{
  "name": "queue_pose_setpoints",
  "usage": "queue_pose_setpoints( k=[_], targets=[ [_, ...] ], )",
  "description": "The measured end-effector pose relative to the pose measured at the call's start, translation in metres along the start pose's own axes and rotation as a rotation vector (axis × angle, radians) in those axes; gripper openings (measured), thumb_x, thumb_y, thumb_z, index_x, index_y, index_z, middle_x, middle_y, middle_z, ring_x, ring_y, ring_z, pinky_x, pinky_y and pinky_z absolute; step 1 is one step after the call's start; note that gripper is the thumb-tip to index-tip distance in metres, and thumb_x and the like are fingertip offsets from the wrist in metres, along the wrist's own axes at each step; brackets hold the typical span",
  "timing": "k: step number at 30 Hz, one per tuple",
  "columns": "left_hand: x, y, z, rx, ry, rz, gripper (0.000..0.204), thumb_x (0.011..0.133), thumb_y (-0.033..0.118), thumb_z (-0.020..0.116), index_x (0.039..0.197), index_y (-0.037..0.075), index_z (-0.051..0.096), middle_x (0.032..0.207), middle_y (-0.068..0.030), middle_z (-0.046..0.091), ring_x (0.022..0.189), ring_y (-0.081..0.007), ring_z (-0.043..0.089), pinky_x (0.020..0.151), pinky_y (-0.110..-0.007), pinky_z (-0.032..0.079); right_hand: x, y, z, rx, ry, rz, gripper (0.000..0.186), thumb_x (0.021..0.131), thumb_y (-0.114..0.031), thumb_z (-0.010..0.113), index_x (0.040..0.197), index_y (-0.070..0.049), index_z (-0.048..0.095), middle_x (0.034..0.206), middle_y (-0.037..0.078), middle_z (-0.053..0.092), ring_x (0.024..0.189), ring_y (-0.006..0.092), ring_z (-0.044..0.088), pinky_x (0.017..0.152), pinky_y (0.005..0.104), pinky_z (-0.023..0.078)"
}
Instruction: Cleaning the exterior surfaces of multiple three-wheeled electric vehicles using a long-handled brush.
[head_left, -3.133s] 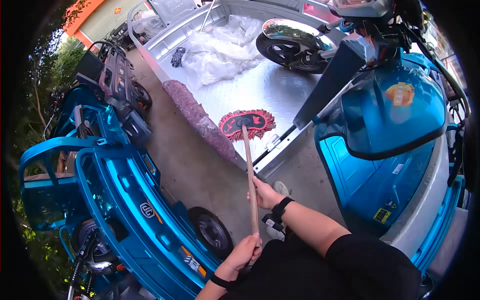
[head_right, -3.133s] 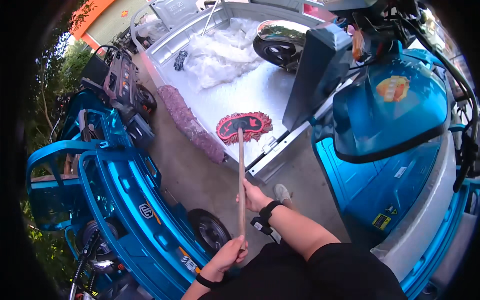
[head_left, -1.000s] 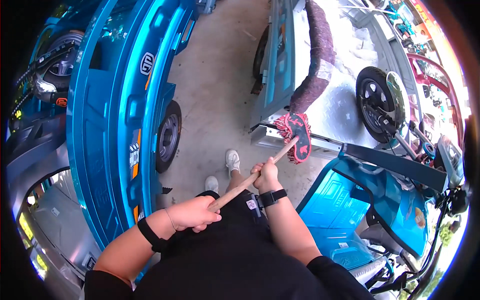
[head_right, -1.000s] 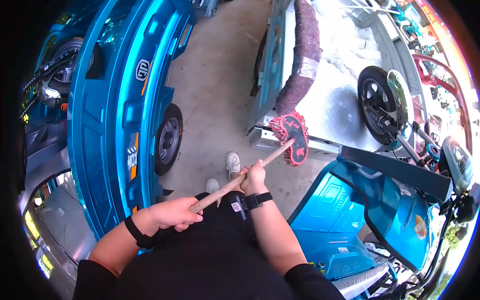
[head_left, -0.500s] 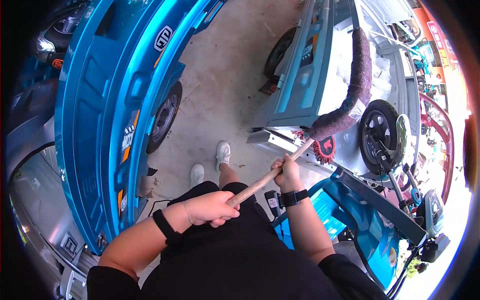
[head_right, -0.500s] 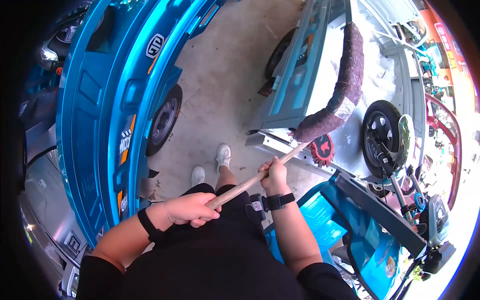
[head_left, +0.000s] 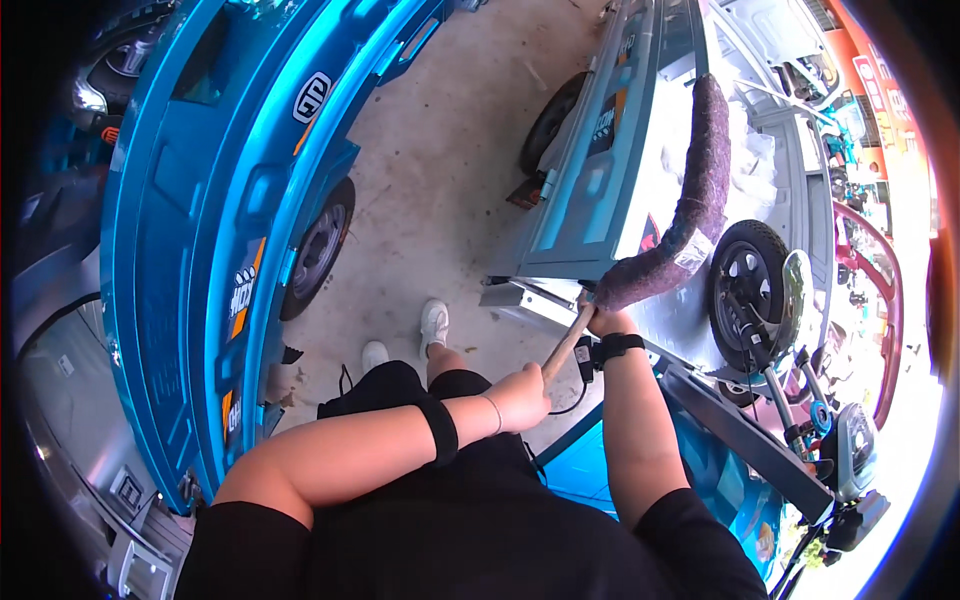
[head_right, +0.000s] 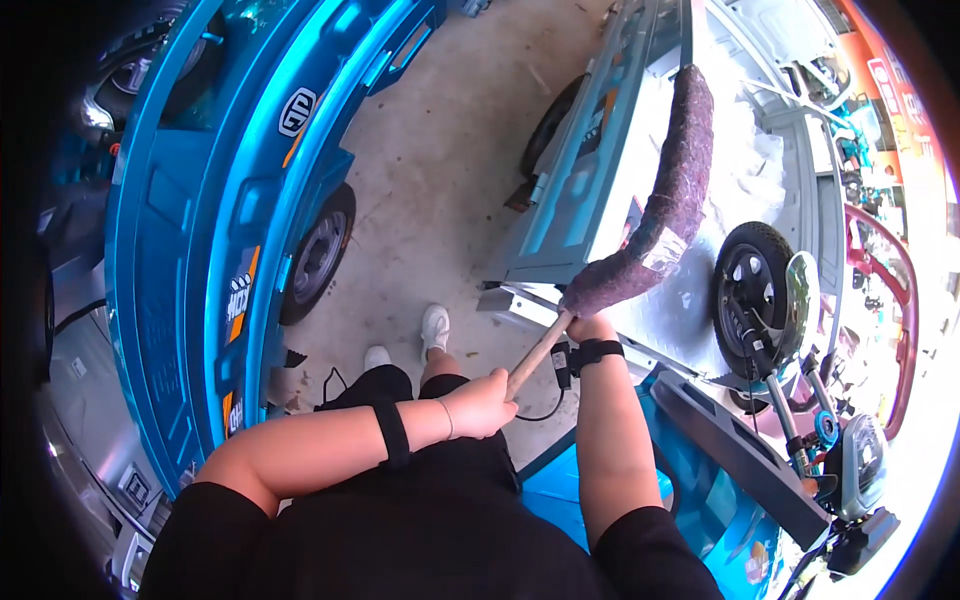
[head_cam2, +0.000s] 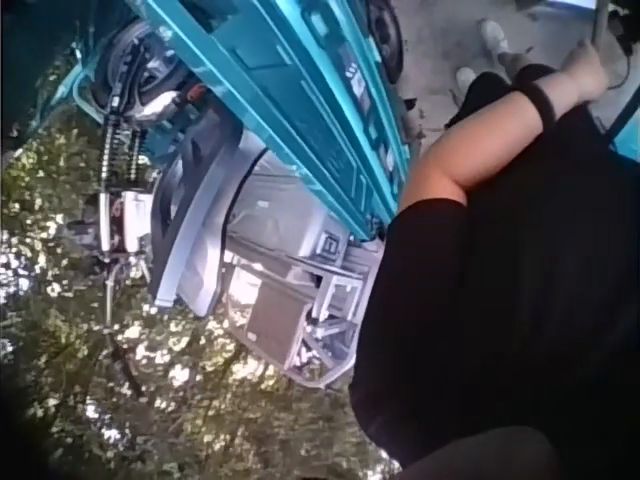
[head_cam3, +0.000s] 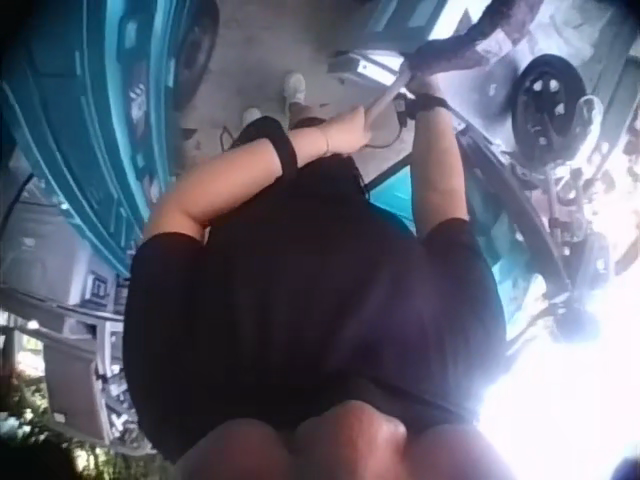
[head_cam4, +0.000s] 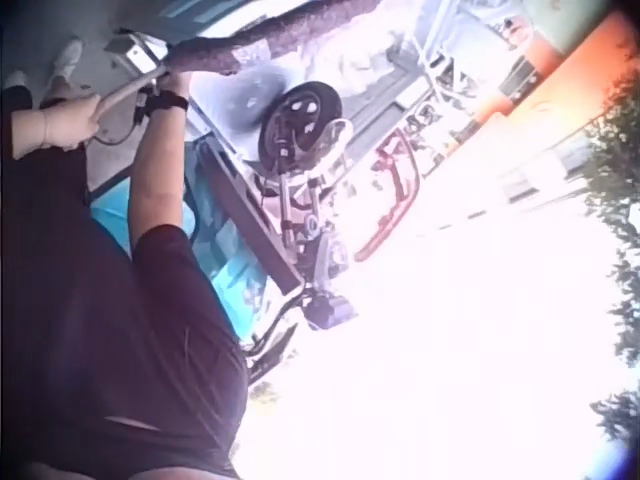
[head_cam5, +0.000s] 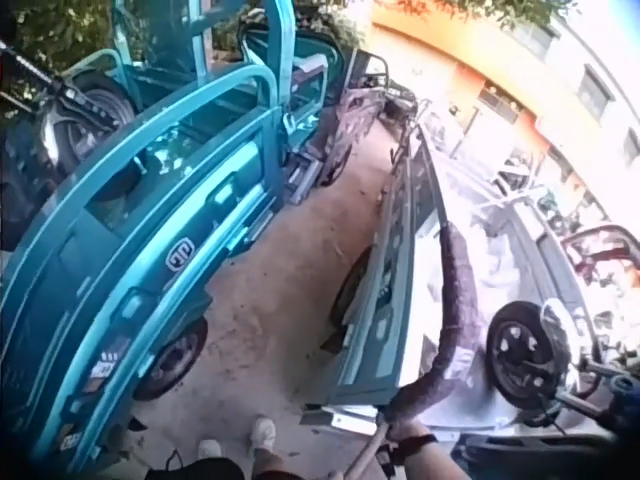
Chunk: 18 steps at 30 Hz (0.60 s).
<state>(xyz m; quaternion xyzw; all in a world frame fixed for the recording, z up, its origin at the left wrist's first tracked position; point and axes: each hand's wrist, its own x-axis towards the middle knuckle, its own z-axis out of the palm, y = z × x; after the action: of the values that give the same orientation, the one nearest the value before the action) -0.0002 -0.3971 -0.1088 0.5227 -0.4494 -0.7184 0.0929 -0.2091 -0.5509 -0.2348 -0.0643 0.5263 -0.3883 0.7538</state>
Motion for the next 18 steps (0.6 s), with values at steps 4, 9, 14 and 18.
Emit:
queue_pose_setpoints(
  k=[4,9,14,18],
  targets=[
    [-0.035,-0.019,-0.010,-0.024,-0.120,-0.082,0.028,0.082,0.015,0.046,0.097,-0.003,0.033,0.052,-0.0066,0.049,0.041,-0.0182,0.051,0.037,-0.031,0.038,-0.036,0.043,0.045,-0.064,0.202,0.073,0.020,0.090,-0.019,0.038,0.074,-0.009,0.033,0.060,-0.002,0.032,0.047,0.0084,0.033,0.042,0.0210,0.034],
    [-0.088,-0.059,-0.029,-0.034,-0.173,-0.165,0.023,0.081,0.011,0.049,0.094,0.000,0.034,0.056,-0.0049,0.044,0.040,-0.0137,0.045,0.036,-0.028,0.036,-0.068,0.106,0.046,-0.003,0.243,0.021,0.017,0.090,-0.020,0.037,0.081,-0.005,0.034,0.061,0.003,0.037,0.048,0.0150,0.039,0.046,0.0287,0.040],
    [-0.145,-0.107,-0.042,-0.077,-0.123,-0.167,0.022,0.080,0.011,0.051,0.092,0.000,0.037,0.060,-0.0057,0.046,0.043,-0.0125,0.046,0.038,-0.027,0.036,-0.109,0.166,0.094,-0.034,0.288,-0.012,0.015,0.087,-0.018,0.038,0.079,-0.007,0.031,0.061,0.001,0.034,0.047,0.0122,0.036,0.044,0.0271,0.038],
    [-0.173,-0.106,-0.052,-0.028,-0.121,-0.201,0.023,0.079,0.013,0.052,0.092,0.000,0.038,0.064,-0.0072,0.049,0.045,-0.0120,0.047,0.040,-0.027,0.038,-0.126,0.192,0.102,-0.016,0.346,-0.019,0.017,0.088,-0.020,0.037,0.079,-0.006,0.032,0.060,0.003,0.035,0.045,0.0143,0.037,0.043,0.0282,0.039]
  ],
)
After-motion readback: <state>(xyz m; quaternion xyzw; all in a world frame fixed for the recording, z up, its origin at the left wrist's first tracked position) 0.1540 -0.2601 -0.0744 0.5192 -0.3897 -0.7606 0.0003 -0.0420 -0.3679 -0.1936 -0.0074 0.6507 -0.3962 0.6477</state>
